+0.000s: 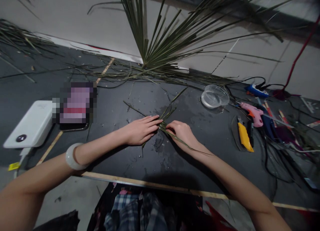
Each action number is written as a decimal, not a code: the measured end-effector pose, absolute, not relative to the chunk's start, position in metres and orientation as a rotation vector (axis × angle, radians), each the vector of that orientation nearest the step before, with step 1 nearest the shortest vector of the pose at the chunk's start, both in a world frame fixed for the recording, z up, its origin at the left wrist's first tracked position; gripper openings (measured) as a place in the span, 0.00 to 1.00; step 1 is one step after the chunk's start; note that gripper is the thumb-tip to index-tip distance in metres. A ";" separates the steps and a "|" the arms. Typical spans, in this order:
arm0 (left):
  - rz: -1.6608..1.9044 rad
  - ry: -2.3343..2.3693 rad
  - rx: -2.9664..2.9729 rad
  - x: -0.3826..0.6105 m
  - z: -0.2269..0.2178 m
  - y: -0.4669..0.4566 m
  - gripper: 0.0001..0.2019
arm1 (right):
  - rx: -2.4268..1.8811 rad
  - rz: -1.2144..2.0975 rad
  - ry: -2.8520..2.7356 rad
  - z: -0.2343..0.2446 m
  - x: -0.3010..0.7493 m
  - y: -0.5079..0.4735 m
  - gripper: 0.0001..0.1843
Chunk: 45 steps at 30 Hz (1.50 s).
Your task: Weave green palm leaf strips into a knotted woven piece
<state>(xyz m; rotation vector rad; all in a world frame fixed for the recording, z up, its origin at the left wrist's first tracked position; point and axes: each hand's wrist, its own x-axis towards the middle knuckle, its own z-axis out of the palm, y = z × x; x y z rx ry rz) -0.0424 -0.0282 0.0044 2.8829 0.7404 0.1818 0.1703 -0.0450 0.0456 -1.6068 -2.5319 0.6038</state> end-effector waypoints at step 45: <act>0.335 0.724 2.900 -0.043 0.012 -0.031 0.13 | -1.204 0.485 -2.898 0.049 0.189 -0.033 0.10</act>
